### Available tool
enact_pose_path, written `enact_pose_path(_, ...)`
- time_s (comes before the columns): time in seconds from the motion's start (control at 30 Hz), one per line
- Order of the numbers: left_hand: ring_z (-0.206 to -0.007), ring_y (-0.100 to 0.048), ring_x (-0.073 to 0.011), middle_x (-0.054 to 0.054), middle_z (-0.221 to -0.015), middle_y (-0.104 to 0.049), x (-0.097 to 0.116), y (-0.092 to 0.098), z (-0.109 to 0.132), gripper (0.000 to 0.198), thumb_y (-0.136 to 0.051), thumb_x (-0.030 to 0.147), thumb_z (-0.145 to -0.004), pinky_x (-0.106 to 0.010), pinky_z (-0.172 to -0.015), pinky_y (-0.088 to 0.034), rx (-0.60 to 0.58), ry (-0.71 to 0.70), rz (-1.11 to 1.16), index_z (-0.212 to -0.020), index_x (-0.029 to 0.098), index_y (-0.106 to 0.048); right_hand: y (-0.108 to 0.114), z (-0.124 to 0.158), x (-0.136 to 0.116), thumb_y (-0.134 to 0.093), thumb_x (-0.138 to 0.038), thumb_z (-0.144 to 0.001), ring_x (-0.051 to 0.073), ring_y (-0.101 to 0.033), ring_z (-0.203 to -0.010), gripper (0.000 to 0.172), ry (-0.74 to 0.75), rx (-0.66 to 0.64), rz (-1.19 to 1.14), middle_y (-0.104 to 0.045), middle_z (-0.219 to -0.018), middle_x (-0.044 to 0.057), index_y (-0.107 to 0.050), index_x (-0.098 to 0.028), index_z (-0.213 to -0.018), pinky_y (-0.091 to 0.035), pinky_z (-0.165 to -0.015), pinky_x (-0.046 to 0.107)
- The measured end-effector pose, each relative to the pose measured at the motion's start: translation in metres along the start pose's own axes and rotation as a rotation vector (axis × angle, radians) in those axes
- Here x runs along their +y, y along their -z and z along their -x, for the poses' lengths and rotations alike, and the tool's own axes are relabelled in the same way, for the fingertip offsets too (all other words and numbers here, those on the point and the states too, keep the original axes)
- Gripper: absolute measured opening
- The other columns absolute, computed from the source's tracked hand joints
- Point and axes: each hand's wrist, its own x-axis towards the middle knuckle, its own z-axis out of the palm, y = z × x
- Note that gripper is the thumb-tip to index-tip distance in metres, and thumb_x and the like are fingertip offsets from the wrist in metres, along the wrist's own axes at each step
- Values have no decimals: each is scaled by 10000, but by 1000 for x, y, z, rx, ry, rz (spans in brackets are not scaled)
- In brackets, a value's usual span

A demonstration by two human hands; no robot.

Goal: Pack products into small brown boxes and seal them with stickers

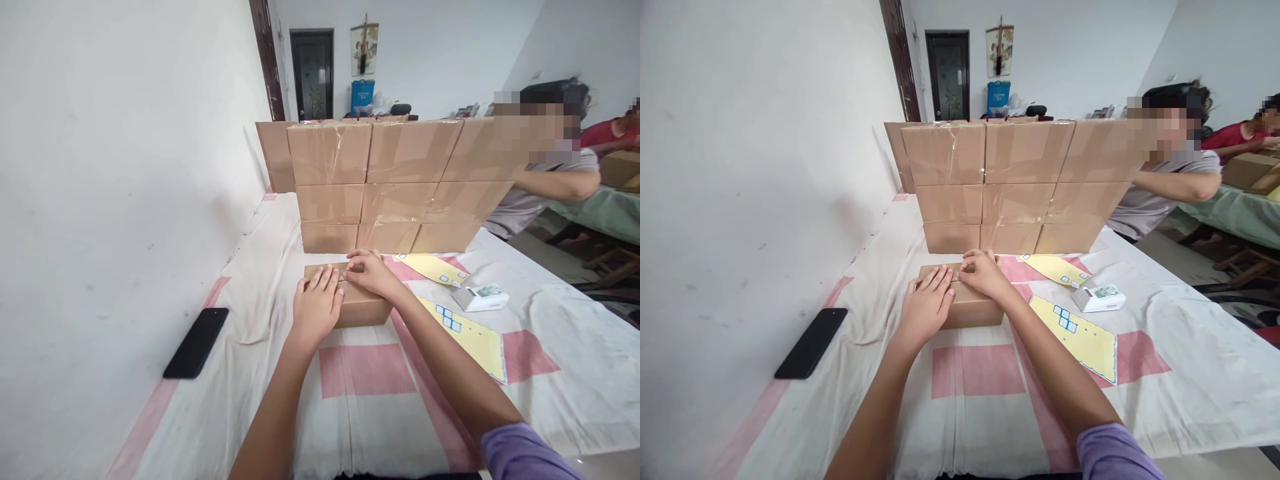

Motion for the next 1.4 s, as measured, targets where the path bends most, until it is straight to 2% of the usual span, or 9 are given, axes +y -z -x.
enact_pose_path(0.37,-1435,-465,-260,-59,-1552,-491,-11,0,9,399,-367,433,-1049,-496,-1071,-377,61,-148,63,-1319,353,-651,2,-1,-6,-709,-391,-821,323,-475,-1252,182,-54,-52,70,-655,-1246,52,-716,-227,-743,-279,-1072,499)
enact_pose_path(0.5,-1401,-503,-237,3,-1534,-512,-10,1,8,390,-366,406,-1054,-490,-1077,-371,50,-175,94,-1338,351,-628,8,-12,-9,-741,-509,-779,315,-546,-1121,353,-159,-70,220,-654,-1122,107,-627,-194,-889,-414,-886,394)
enact_pose_path(0.6,-1398,-508,-237,4,-1478,-572,-11,1,7,388,-377,391,-1053,-487,-1077,-370,47,-187,107,-1351,336,-620,15,-21,-9,-733,-580,-772,271,-604,-972,448,-215,-159,219,-666,-1058,106,-577,-193,-935,-414,-709,307)
enact_pose_path(0.8,-1375,-536,-222,0,-1380,-656,-11,4,5,386,-380,372,-1056,-495,-1108,-353,17,-211,113,-1356,319,-618,14,-25,-4,-703,-594,-802,259,-646,-863,424,-228,-195,206,-711,-972,99,-583,-205,-921,-412,-661,310)
enact_pose_path(0.97,-1340,-571,-224,5,-1361,-665,-10,5,9,358,-411,310,-1046,-487,-1103,-357,63,-281,90,-1310,335,-651,3,-29,6,-546,-441,-964,273,-657,-946,272,-232,-41,190,-719,-1022,153,-623,-180,-965,-422,-704,320)
enact_pose_path(1.03,-1316,-593,-219,16,-1350,-672,-9,3,11,342,-435,276,-1038,-464,-1073,-371,113,-305,81,-1288,334,-661,1,-34,12,-559,-407,-962,244,-656,-929,236,-224,-27,167,-723,-994,126,-628,-181,-947,-413,-694,298)
enact_pose_path(1.2,-1235,-654,-225,32,-1280,-713,-10,-4,11,308,-523,230,-1001,-420,-987,-400,260,-368,49,-1250,333,-672,19,-38,58,-564,-452,-949,133,-612,-745,311,-204,-24,98,-693,-798,1,-629,-191,-793,-405,-655,237)
enact_pose_path(1.3,-1196,-676,-219,52,-1237,-736,-13,-7,9,300,-582,207,-971,-399,-962,-411,326,-405,47,-1230,327,-676,58,-23,114,-471,-380,-980,138,-591,-732,345,-308,36,153,-683,-795,34,-630,-162,-765,-402,-665,258)
enact_pose_path(1.4,-1172,-689,-218,54,-1238,-734,-15,-10,8,318,-614,189,-950,-382,-947,-425,372,-413,33,-1232,323,-676,111,1,178,-520,-222,-922,163,-615,-816,195,-427,73,249,-701,-897,105,-646,-127,-808,-411,-744,285)
